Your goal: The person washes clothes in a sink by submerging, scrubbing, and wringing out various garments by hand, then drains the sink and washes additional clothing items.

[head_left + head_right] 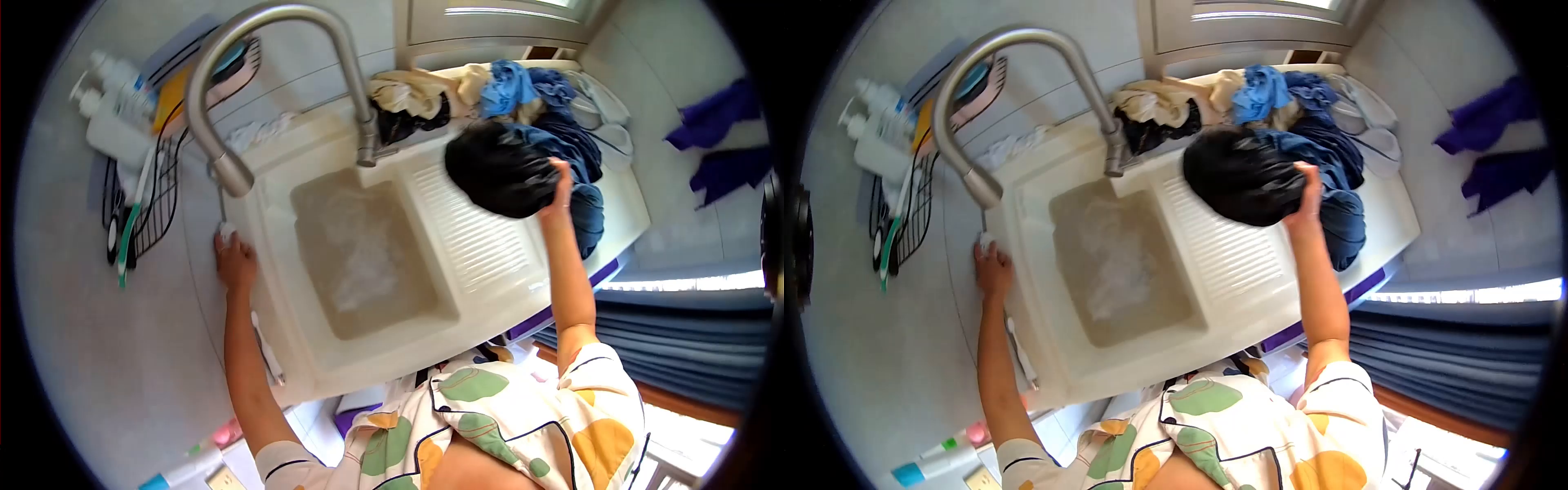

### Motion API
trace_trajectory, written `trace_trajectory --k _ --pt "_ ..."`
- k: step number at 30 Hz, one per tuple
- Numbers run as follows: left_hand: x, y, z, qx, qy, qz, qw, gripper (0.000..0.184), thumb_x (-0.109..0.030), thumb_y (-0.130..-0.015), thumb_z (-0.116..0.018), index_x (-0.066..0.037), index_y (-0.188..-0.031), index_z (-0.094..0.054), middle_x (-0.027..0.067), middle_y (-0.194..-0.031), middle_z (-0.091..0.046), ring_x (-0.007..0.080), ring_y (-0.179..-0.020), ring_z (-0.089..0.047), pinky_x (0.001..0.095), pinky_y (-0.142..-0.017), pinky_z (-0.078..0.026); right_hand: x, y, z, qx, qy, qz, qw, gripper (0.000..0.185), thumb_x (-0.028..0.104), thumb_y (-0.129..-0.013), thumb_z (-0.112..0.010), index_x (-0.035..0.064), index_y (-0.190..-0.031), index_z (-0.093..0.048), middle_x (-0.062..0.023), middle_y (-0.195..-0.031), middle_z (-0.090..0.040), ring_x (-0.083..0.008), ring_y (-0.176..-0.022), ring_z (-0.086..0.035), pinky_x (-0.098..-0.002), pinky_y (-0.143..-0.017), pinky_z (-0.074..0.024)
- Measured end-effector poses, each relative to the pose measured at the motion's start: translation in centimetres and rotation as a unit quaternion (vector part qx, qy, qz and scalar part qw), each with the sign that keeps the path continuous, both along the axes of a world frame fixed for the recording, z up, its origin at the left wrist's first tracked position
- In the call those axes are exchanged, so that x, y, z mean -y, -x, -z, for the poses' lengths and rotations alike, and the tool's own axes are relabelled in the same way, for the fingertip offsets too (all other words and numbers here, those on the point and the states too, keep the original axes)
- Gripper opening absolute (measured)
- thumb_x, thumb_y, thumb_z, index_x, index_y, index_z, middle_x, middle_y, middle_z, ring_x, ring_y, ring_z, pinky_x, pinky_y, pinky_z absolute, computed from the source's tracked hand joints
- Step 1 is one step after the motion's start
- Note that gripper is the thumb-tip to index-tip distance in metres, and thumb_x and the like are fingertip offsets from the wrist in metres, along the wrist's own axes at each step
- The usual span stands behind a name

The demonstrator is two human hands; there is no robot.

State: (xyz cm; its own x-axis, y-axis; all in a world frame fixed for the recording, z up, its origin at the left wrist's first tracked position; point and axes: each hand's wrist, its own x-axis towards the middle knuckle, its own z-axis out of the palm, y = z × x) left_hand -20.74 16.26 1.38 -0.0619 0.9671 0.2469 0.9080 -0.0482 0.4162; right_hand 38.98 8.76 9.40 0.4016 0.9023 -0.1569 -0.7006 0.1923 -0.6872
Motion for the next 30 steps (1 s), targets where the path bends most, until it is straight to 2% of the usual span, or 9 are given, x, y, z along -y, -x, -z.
trace_trajectory --k 1,8,14,17,22,25,27,29,30 --pt "0.0 -1.4 -1.9 -0.293 -0.126 -0.037 0.947 0.034 -0.015 -0.065 -0.057 -0.015 -0.099 -0.053 0.0115 -0.095 -0.048 0.0258 -0.090 -0.045 0.0371 -0.072 -0.042 0.7 -2.8 -0.1 -0.001 -0.022 0.078 0.997 0.019 0.025 -0.069 -0.050 0.0079 -0.074 -0.054 -0.0045 -0.077 -0.058 -0.0190 -0.070 -0.056 -0.0319 -0.069 -0.0458" --pt "-0.2 -8.6 1.8 0.001 -0.110 0.073 0.991 0.011 -0.006 -0.057 -0.058 -0.009 -0.067 -0.053 0.0095 -0.075 -0.049 0.0269 -0.081 -0.046 0.0370 -0.069 -0.039 5.0 -12.1 -3.3 -0.008 0.014 0.312 0.950 0.038 0.032 -0.074 -0.047 0.0045 -0.099 -0.049 -0.0108 -0.105 -0.048 -0.0253 -0.102 -0.043 -0.0383 -0.089 -0.0347" --pt "4.8 -15.8 8.8 0.085 0.084 0.075 0.990 0.017 -0.012 -0.059 -0.059 -0.007 -0.076 -0.057 0.0145 -0.086 -0.052 0.0309 -0.083 -0.048 0.0371 -0.071 -0.040 5.2 -0.9 -2.7 0.342 0.066 0.220 0.911 0.022 0.006 -0.078 -0.044 0.0029 -0.100 -0.045 -0.0099 -0.099 -0.042 -0.0180 -0.093 -0.043 -0.0289 -0.084 -0.0372" --pt "8.0 -17.2 13.3 -0.055 0.058 0.052 0.995 0.022 -0.016 -0.062 -0.058 -0.009 -0.083 -0.058 0.0143 -0.091 -0.052 0.0314 -0.087 -0.048 0.0370 -0.076 -0.040 3.1 10.3 1.0 0.464 -0.006 -0.083 0.882 0.022 -0.004 -0.068 -0.045 0.0048 -0.088 -0.050 -0.0066 -0.091 -0.046 -0.0143 -0.083 -0.047 -0.0227 -0.072 -0.0379" --pt "11.2 -17.4 16.8 -0.121 0.014 0.156 0.980 0.026 -0.017 -0.066 -0.057 -0.010 -0.091 -0.057 0.0147 -0.100 -0.050 0.0318 -0.092 -0.047 0.0388 -0.085 -0.036 1.6 24.7 15.5 0.661 0.004 -0.403 0.633 0.030 0.009 -0.066 -0.055 0.0084 -0.096 -0.050 -0.0165 -0.104 -0.045 -0.0297 -0.099 -0.044 -0.0359 -0.082 -0.0375" --pt "11.3 -18.2 11.1 -0.008 0.305 0.023 0.952 0.026 -0.016 -0.070 -0.052 -0.009 -0.096 -0.052 0.0128 -0.098 -0.050 0.0270 -0.087 -0.050 0.0399 -0.073 -0.043 1.7 28.1 17.6 0.806 0.147 -0.347 0.456 0.042 0.010 -0.065 -0.057 0.0075 -0.104 -0.045 -0.0194 -0.109 -0.042 -0.0315 -0.103 -0.041 -0.0369 -0.085 -0.0358" --pt "10.0 -17.4 9.3 0.553 0.491 -0.206 0.641 0.024 -0.013 -0.073 -0.048 -0.009 -0.096 -0.048 0.0098 -0.094 -0.051 0.0206 -0.080 -0.051 0.0347 -0.055 -0.046 1.0 28.8 20.6 0.760 0.169 -0.430 0.457 0.047 0.010 -0.064 -0.057 0.0075 -0.109 -0.041 -0.0194 -0.111 -0.040 -0.0312 -0.105 -0.040 -0.0369 -0.086 -0.0347" --pt "10.6 -16.3 10.7 0.642 0.434 -0.179 0.607 0.021 -0.013 -0.074 -0.045 -0.010 -0.095 -0.047 0.0082 -0.089 -0.051 0.0184 -0.078 -0.051 0.0317 -0.049 -0.044 1.4 29.5 21.7 0.709 0.190 -0.509 0.449 0.053 0.010 -0.064 -0.057 0.0074 -0.113 -0.037 -0.0195 -0.114 -0.038 -0.0309 -0.106 -0.039 -0.0370 -0.088 -0.0336" --pt "10.7 -16.0 11.9 0.724 0.370 -0.143 0.565 0.019 -0.013 -0.076 -0.042 -0.011 -0.094 -0.045 0.0066 -0.085 -0.052 0.0162 -0.076 -0.051 0.0286 -0.044 -0.043 1.7 29.7 20.7 0.646 0.131 -0.468 0.588 0.056 0.010 -0.065 -0.057 0.0073 -0.115 -0.033 -0.0186 -0.114 -0.038 -0.0302 -0.106 -0.039 -0.0364 -0.087 -0.0338"
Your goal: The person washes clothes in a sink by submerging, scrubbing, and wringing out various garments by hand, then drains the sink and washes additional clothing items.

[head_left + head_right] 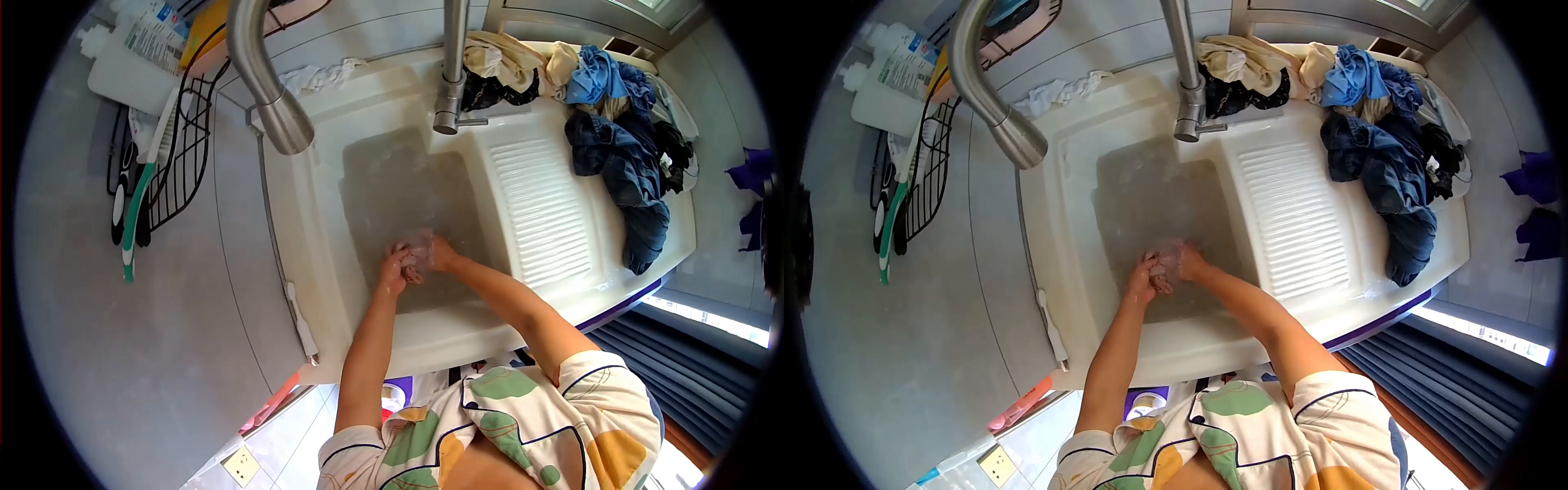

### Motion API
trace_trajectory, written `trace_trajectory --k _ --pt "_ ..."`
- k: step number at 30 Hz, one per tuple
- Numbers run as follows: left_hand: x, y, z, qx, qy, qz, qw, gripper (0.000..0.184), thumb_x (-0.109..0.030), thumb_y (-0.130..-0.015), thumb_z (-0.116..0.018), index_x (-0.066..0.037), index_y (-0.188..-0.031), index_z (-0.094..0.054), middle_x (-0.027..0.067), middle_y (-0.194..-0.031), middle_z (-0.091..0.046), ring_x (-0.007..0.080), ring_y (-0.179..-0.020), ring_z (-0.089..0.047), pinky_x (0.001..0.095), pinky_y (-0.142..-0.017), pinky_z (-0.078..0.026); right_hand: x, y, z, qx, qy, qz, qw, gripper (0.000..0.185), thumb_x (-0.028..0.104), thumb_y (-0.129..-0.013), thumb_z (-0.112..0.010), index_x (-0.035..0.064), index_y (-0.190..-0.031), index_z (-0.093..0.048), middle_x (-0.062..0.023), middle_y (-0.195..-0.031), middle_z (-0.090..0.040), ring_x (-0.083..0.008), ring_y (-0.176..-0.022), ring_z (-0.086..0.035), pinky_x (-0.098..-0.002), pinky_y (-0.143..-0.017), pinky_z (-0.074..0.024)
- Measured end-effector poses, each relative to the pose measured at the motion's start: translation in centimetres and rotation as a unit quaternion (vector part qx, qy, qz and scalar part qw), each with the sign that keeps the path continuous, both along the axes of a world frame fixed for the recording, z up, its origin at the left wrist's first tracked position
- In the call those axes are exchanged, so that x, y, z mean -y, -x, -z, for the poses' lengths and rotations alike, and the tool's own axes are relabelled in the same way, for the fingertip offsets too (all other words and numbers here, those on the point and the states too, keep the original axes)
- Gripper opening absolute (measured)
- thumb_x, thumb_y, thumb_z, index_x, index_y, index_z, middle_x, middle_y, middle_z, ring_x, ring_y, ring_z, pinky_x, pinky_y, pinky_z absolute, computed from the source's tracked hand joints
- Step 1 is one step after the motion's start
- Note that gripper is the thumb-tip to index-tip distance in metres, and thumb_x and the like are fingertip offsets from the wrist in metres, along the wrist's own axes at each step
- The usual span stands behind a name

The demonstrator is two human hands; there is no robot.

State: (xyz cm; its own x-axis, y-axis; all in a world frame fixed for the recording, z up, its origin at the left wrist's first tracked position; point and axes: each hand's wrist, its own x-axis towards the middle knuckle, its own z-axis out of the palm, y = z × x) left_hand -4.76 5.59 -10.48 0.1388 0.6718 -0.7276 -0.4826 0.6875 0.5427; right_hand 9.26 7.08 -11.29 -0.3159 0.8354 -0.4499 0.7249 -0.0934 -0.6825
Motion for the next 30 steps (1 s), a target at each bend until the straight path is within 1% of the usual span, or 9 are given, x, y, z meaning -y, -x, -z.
trace_trajectory --k 2,4,6,8,10,13,18,25,30 --pt "-0.9 1.6 1.3 0.198 0.011 0.025 0.980 0.017 -0.015 -0.077 -0.040 -0.011 -0.092 -0.046 0.0063 -0.084 -0.053 0.0167 -0.076 -0.051 0.0299 -0.047 -0.043 -0.1 0.2 -1.7 -0.147 -0.049 0.056 0.986 0.060 0.011 -0.065 -0.058 0.0072 -0.118 -0.030 -0.0178 -0.113 -0.038 -0.0294 -0.106 -0.039 -0.0359 -0.087 -0.0341" --pt "-1.5 1.2 1.8 0.390 0.019 0.050 0.919 0.016 -0.017 -0.078 -0.038 -0.012 -0.089 -0.047 0.0060 -0.084 -0.053 0.0172 -0.077 -0.051 0.0312 -0.049 -0.044 -0.6 0.3 -3.2 -0.505 0.180 0.208 0.818 0.062 0.013 -0.067 -0.060 0.0087 -0.119 -0.027 -0.0150 -0.111 -0.039 -0.0252 -0.103 -0.040 -0.0322 -0.084 -0.0361" --pt "-2.2 -1.9 -1.5 0.159 0.024 -0.202 0.966 0.019 -0.023 -0.080 -0.036 -0.011 -0.088 -0.048 0.0052 -0.084 -0.054 0.0169 -0.079 -0.052 0.0314 -0.061 -0.044 -0.4 1.8 -6.8 -0.480 0.143 0.220 0.837 0.055 0.016 -0.069 -0.059 0.0074 -0.116 -0.032 -0.0137 -0.105 -0.042 -0.0226 -0.099 -0.042 -0.0299 -0.081 -0.0367" --pt "-2.3 -3.2 -0.6 0.227 0.008 -0.175 0.958 0.022 -0.024 -0.080 -0.036 -0.010 -0.089 -0.049 0.0048 -0.086 -0.054 0.0171 -0.081 -0.052 0.0307 -0.067 -0.042 -0.3 2.1 -6.4 -0.455 0.106 0.234 0.853 0.049 0.020 -0.071 -0.058 0.0061 -0.113 -0.037 -0.0124 -0.100 -0.046 -0.0200 -0.095 -0.044 -0.0276 -0.079 -0.0374" --pt "-2.2 -4.3 -0.4 0.289 -0.012 -0.147 0.946 0.025 -0.026 -0.081 -0.035 -0.009 -0.090 -0.050 0.0044 -0.087 -0.055 0.0173 -0.082 -0.052 0.0300 -0.073 -0.041 -1.0 2.2 -2.6 -0.082 -0.235 0.213 0.945 0.030 0.016 -0.072 -0.055 0.0049 -0.098 -0.046 -0.0135 -0.101 -0.048 -0.0218 -0.092 -0.047 -0.0305 -0.076 -0.0378" --pt "-1.2 -5.7 0.0 0.197 0.050 -0.071 0.976 0.028 -0.025 -0.082 -0.036 -0.005 -0.094 -0.051 0.0056 -0.093 -0.054 0.0210 -0.087 -0.051 0.0342 -0.079 -0.040 -2.8 0.3 -3.9 -0.123 0.063 0.280 0.950 0.034 0.028 -0.075 -0.053 0.0031 -0.098 -0.049 -0.0116 -0.086 -0.052 -0.0193 -0.085 -0.049 -0.0249 -0.077 -0.0378" --pt "0.7 -4.5 4.7 -0.107 -0.062 -0.023 0.992 0.029 -0.022 -0.078 -0.047 0.000 -0.096 -0.049 0.0073 -0.086 -0.055 0.0177 -0.078 -0.052 0.0312 -0.068 -0.042 -1.9 -1.1 2.8 -0.112 0.122 0.352 0.921 0.033 0.031 -0.074 -0.052 0.0002 -0.086 -0.053 -0.0141 -0.077 -0.053 -0.0265 -0.073 -0.050 -0.0320 -0.068 -0.0396" --pt "0.2 -1.9 4.3 0.082 0.183 -0.131 0.971 0.027 -0.027 -0.078 -0.047 -0.007 -0.096 -0.050 0.0054 -0.088 -0.053 0.0203 -0.083 -0.051 0.0316 -0.072 -0.042 1.2 1.0 -1.3 -0.072 -0.159 0.151 0.973 0.021 0.023 -0.072 -0.052 0.0060 -0.086 -0.053 -0.0148 -0.084 -0.052 -0.0339 -0.080 -0.051 -0.0388 -0.068 -0.0410" --pt "1.6 -2.9 -0.1 0.233 -0.177 -0.151 0.944 0.033 -0.030 -0.080 -0.043 -0.004 -0.097 -0.049 0.0068 -0.086 -0.054 0.0206 -0.077 -0.054 0.0341 -0.068 -0.045 3.7 4.2 -6.6 -0.054 -0.242 0.023 0.969 0.013 0.021 -0.072 -0.051 0.0084 -0.074 -0.055 -0.0120 -0.080 -0.054 -0.0364 -0.072 -0.052 -0.0403 -0.071 -0.0408"
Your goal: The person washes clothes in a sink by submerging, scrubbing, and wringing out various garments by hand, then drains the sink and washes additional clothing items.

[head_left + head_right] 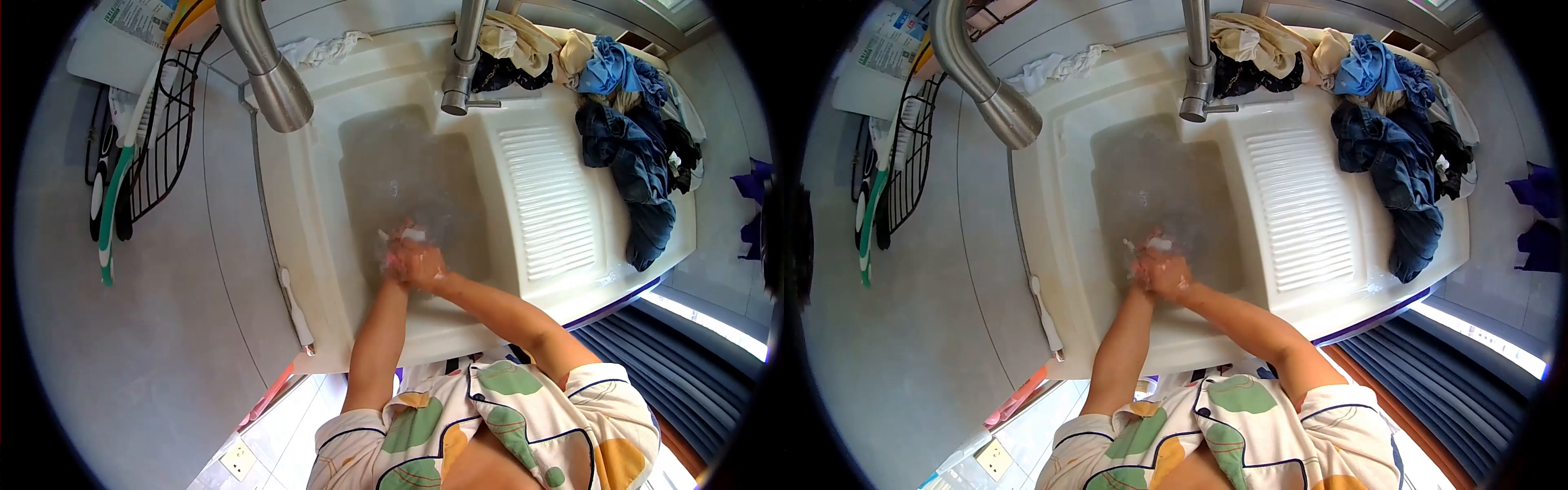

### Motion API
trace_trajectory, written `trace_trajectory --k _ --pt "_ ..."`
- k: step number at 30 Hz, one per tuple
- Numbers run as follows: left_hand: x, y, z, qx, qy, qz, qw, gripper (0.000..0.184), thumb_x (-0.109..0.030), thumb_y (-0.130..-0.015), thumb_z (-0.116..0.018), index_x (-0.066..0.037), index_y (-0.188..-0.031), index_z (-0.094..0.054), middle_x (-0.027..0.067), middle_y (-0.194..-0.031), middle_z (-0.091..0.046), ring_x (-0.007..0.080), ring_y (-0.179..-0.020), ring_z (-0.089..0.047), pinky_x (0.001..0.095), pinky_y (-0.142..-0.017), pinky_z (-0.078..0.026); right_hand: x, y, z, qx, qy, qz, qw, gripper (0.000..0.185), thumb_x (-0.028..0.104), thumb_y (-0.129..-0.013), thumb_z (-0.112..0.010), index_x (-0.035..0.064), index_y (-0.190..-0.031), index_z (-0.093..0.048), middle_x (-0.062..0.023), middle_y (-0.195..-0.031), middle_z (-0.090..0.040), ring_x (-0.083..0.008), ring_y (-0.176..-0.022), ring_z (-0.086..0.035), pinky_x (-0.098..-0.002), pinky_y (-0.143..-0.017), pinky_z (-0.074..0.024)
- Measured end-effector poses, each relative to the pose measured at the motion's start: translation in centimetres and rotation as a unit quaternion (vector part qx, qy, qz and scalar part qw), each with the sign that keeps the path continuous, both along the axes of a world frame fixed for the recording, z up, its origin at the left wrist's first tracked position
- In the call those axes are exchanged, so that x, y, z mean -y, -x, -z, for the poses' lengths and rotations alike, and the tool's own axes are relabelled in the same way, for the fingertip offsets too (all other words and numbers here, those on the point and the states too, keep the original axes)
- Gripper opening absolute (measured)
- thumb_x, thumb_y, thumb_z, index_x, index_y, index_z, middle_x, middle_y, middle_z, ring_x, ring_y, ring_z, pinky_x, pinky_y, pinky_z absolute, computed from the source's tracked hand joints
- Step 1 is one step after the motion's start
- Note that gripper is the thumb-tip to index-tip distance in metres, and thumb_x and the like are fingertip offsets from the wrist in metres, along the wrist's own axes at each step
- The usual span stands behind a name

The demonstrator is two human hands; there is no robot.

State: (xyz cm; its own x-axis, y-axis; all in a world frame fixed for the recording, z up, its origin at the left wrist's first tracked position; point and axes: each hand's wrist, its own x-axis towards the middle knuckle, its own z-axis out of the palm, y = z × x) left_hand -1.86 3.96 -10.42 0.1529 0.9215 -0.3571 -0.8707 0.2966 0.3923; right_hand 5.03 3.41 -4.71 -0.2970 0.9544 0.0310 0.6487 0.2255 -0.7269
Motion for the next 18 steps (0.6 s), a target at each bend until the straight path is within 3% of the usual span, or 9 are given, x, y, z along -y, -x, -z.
trace_trajectory --k 4,6,7,9,13,14,15,16,18 --pt "-2.2 0.7 3.1 0.145 0.074 0.118 0.980 0.029 -0.027 -0.080 -0.044 -0.005 -0.097 -0.051 0.0058 -0.084 -0.055 0.0211 -0.077 -0.054 0.0334 -0.068 -0.046 -3.8 -1.4 2.3 0.062 0.155 0.135 0.977 0.023 0.029 -0.075 -0.047 0.0081 -0.076 -0.057 -0.0118 -0.077 -0.056 -0.0322 -0.070 -0.054 -0.0389 -0.064 -0.0434" --pt "-2.4 -0.8 0.9 -0.230 0.222 0.001 0.947 0.021 -0.013 -0.073 -0.052 -0.001 -0.090 -0.053 0.0070 -0.083 -0.055 0.0197 -0.079 -0.054 0.0341 -0.069 -0.044 -4.0 -3.5 6.7 0.037 0.198 0.228 0.953 0.031 0.036 -0.077 -0.045 0.0078 -0.079 -0.058 -0.0125 -0.073 -0.056 -0.0306 -0.065 -0.055 -0.0387 -0.057 -0.0442" --pt "-2.2 -0.4 2.4 -0.229 0.222 0.000 0.948 0.021 -0.013 -0.073 -0.052 -0.001 -0.090 -0.053 0.0070 -0.083 -0.055 0.0197 -0.079 -0.054 0.0341 -0.069 -0.044 -3.7 -5.1 10.0 0.004 0.270 0.177 0.947 0.034 0.037 -0.078 -0.044 0.0076 -0.085 -0.058 -0.0115 -0.080 -0.057 -0.0278 -0.068 -0.056 -0.0368 -0.059 -0.0440" --pt "-2.0 0.3 6.1 -0.611 0.104 0.149 0.770 0.026 -0.026 -0.075 -0.049 -0.006 -0.090 -0.057 0.0129 -0.081 -0.056 0.0259 -0.077 -0.053 0.0355 -0.069 -0.045 -3.6 -6.4 12.3 -0.024 0.336 0.121 0.934 0.037 0.039 -0.079 -0.042 0.0074 -0.092 -0.057 -0.0105 -0.086 -0.058 -0.0250 -0.071 -0.056 -0.0349 -0.061 -0.0437" --pt "-2.1 -1.4 3.5 -0.697 0.127 0.259 0.657 0.026 -0.024 -0.074 -0.050 -0.004 -0.090 -0.056 0.0154 -0.085 -0.055 0.0256 -0.080 -0.053 0.0338 -0.070 -0.043 -3.2 -6.4 5.5 -0.365 0.547 0.249 0.711 0.036 0.037 -0.078 -0.045 0.0097 -0.100 -0.053 -0.0058 -0.091 -0.056 -0.0187 -0.086 -0.052 -0.0308 -0.068 -0.0428" --pt "-2.2 -3.1 1.5 -0.745 0.040 0.195 0.636 0.025 -0.023 -0.074 -0.051 -0.004 -0.090 -0.056 0.0149 -0.088 -0.055 0.0257 -0.080 -0.053 0.0328 -0.071 -0.042 -3.3 -6.0 2.8 -0.444 0.590 0.260 0.622 0.031 0.033 -0.075 -0.050 0.0123 -0.097 -0.053 -0.0038 -0.088 -0.056 -0.0158 -0.091 -0.049 -0.0299 -0.068 -0.0431" --pt "-2.7 -4.0 0.0 -0.784 -0.050 0.127 0.605 0.024 -0.021 -0.073 -0.053 -0.004 -0.090 -0.057 0.0145 -0.091 -0.055 0.0258 -0.081 -0.053 0.0318 -0.072 -0.042 -3.2 -6.1 4.8 -0.446 0.590 0.258 0.622 0.031 0.033 -0.075 -0.050 0.0123 -0.097 -0.053 -0.0038 -0.088 -0.056 -0.0158 -0.091 -0.049 -0.0299 -0.068 -0.0431" --pt "-3.1 -4.0 -0.6 -0.786 -0.049 0.127 0.604 0.024 -0.021 -0.073 -0.053 -0.004 -0.090 -0.057 0.0145 -0.091 -0.055 0.0258 -0.081 -0.053 0.0318 -0.072 -0.042 -3.0 -6.5 8.6 -0.523 0.546 0.222 0.616 0.034 0.035 -0.075 -0.050 0.0116 -0.098 -0.051 -0.0046 -0.089 -0.056 -0.0164 -0.087 -0.051 -0.0297 -0.066 -0.0439" --pt "-4.0 -4.3 -1.2 -0.410 -0.122 0.049 0.903 0.029 -0.020 -0.070 -0.055 -0.002 -0.092 -0.055 0.0127 -0.082 -0.057 0.0243 -0.074 -0.055 0.0312 -0.068 -0.042 -3.7 -6.8 9.1 -0.596 0.496 0.184 0.604 0.037 0.038 -0.075 -0.051 0.0109 -0.100 -0.049 -0.0053 -0.089 -0.056 -0.0169 -0.083 -0.052 -0.0295 -0.064 -0.0446"
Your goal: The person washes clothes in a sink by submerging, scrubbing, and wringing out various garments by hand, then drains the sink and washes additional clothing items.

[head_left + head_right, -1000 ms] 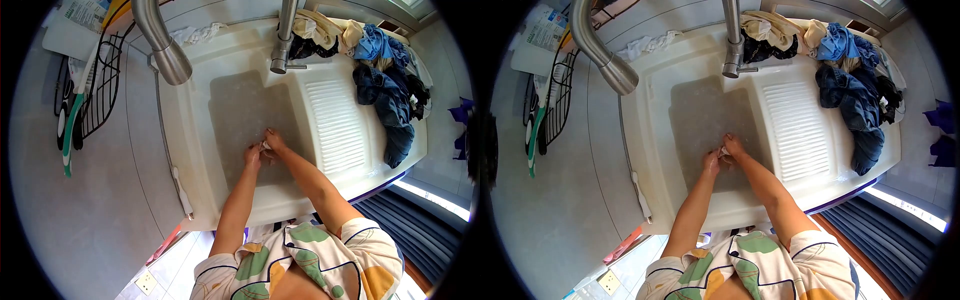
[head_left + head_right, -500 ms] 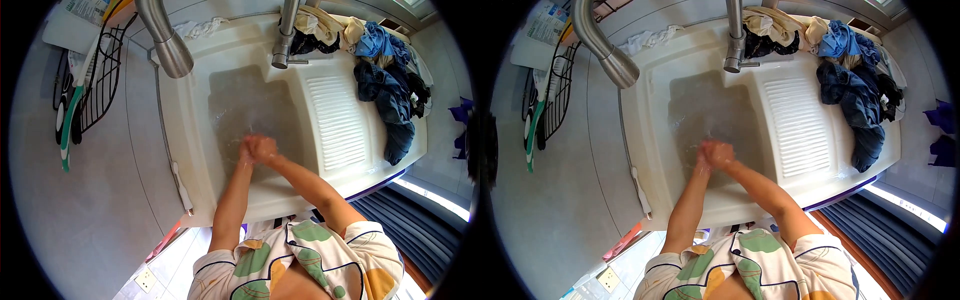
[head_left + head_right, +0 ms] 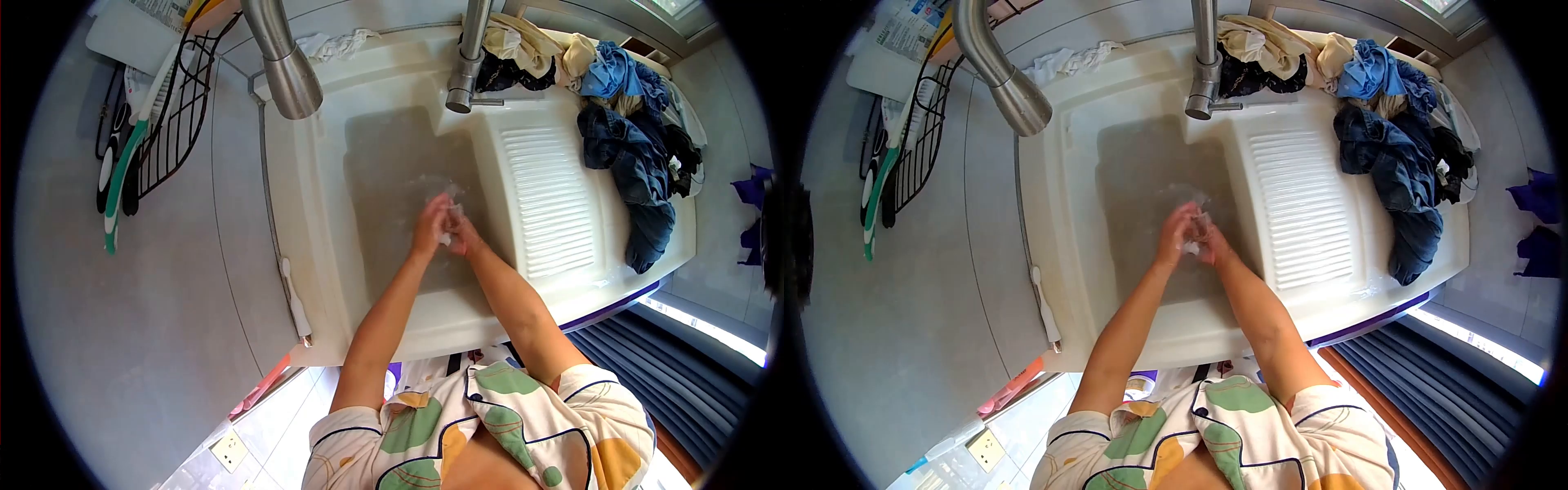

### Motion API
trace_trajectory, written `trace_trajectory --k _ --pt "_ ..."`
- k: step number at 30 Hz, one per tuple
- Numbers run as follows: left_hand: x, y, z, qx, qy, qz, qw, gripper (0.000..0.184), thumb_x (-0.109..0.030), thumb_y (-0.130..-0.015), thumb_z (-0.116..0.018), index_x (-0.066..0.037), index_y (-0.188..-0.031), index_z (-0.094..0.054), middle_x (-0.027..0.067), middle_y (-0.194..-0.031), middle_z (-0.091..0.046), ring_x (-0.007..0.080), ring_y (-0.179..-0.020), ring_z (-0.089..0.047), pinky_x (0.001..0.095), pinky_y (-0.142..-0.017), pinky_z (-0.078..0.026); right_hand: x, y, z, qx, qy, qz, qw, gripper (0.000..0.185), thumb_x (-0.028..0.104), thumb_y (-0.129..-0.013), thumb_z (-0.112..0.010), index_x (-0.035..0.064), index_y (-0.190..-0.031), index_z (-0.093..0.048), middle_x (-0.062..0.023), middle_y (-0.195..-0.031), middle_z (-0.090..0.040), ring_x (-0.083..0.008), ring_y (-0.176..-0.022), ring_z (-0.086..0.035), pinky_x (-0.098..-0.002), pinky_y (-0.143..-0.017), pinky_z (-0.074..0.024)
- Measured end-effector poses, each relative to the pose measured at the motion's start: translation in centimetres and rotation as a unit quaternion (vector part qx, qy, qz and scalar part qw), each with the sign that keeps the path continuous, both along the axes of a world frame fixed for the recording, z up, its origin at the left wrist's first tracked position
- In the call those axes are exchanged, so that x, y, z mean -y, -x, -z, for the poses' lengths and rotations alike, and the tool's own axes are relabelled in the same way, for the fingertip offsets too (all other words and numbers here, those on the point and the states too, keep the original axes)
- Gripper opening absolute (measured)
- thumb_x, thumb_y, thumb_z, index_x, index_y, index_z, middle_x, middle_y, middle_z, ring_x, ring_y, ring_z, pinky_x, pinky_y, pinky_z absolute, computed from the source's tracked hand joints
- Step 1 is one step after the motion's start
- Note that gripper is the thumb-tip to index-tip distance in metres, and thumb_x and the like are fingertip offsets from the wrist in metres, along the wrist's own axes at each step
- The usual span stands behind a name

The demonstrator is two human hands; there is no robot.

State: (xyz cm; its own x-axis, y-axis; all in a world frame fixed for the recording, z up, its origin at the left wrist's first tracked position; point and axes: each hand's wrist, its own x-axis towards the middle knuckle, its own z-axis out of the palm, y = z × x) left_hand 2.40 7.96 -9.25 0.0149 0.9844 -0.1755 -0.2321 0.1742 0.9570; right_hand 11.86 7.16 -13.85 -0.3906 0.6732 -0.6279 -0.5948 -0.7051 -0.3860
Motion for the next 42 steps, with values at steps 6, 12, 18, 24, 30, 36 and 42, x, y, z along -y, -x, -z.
trace_trajectory --k 6,12,18,24,30,36,42 --pt "-0.3 1.7 -1.4 -0.452 0.167 0.172 0.859 0.035 -0.012 -0.075 -0.046 -0.002 -0.109 -0.045 0.0188 -0.102 -0.051 0.0280 -0.097 -0.048 0.0343 -0.081 -0.038 -4.0 -1.9 -6.4 0.023 -0.027 0.111 0.993 0.021 0.023 -0.077 -0.054 0.0088 -0.091 -0.051 -0.0071 -0.088 -0.056 -0.0170 -0.074 -0.055 -0.0274 -0.055 -0.0474" --pt "1.0 -2.2 10.2 -0.608 -0.083 0.144 0.776 0.042 -0.017 -0.071 -0.053 -0.008 -0.111 -0.044 0.0181 -0.111 -0.044 0.0267 -0.101 -0.046 0.0355 -0.082 -0.038 -5.1 -2.5 -10.0 0.051 -0.067 0.082 0.993 0.021 0.020 -0.074 -0.058 0.0078 -0.088 -0.049 -0.0054 -0.078 -0.054 -0.0153 -0.067 -0.055 -0.0240 -0.046 -0.0440" --pt "-2.2 0.1 1.9 -0.567 0.067 0.325 0.753 0.042 -0.028 -0.070 -0.053 -0.007 -0.105 -0.048 0.0173 -0.101 -0.051 0.0285 -0.091 -0.050 0.0365 -0.074 -0.041 -4.2 -2.3 -7.8 0.152 -0.062 0.005 0.986 0.029 0.012 -0.072 -0.058 0.0094 -0.095 -0.040 -0.0044 -0.078 -0.052 -0.0150 -0.064 -0.054 -0.0250 -0.046 -0.0439" --pt "-2.2 2.2 -1.9 -0.438 0.171 0.275 0.839 0.029 -0.023 -0.070 -0.055 -0.004 -0.092 -0.055 0.0123 -0.082 -0.058 0.0258 -0.082 -0.055 0.0340 -0.068 -0.042 -4.8 -0.7 -1.4 0.487 -0.071 0.014 0.870 0.046 0.000 -0.068 -0.055 0.0079 -0.102 -0.027 -0.0081 -0.084 -0.051 -0.0167 -0.064 -0.054 -0.0269 -0.046 -0.0444" --pt "-4.2 5.0 2.1 0.284 0.341 0.044 0.895 0.036 -0.035 -0.079 -0.041 -0.006 -0.099 -0.051 0.0062 -0.095 -0.056 0.0185 -0.091 -0.051 0.0333 -0.077 -0.040 -4.5 3.1 -4.0 0.543 -0.299 -0.088 0.780 0.025 0.002 -0.063 -0.059 0.0068 -0.087 -0.052 -0.0116 -0.087 -0.051 -0.0248 -0.080 -0.053 -0.0324 -0.063 -0.0455" --pt "-2.3 4.0 -2.8 0.501 0.202 -0.016 0.842 0.033 -0.032 -0.080 -0.041 -0.008 -0.103 -0.047 0.0077 -0.101 -0.052 0.0189 -0.093 -0.050 0.0336 -0.079 -0.041 -2.7 7.2 -9.3 0.613 -0.526 -0.077 0.584 0.016 0.015 -0.067 -0.056 0.0099 -0.083 -0.055 -0.0123 -0.085 -0.053 -0.0282 -0.076 -0.053 -0.0446 -0.069 -0.0393" --pt "-1.4 5.0 -2.0 0.480 0.154 -0.047 0.863 0.030 -0.028 -0.082 -0.039 -0.008 -0.103 -0.046 0.0079 -0.108 -0.048 0.0182 -0.096 -0.049 0.0332 -0.080 -0.041 -6.1 6.7 -6.0 0.563 -0.441 -0.257 0.650 0.030 0.036 -0.072 -0.049 0.0080 -0.081 -0.055 -0.0118 -0.094 -0.053 -0.0294 -0.088 -0.048 -0.0437 -0.077 -0.0345"
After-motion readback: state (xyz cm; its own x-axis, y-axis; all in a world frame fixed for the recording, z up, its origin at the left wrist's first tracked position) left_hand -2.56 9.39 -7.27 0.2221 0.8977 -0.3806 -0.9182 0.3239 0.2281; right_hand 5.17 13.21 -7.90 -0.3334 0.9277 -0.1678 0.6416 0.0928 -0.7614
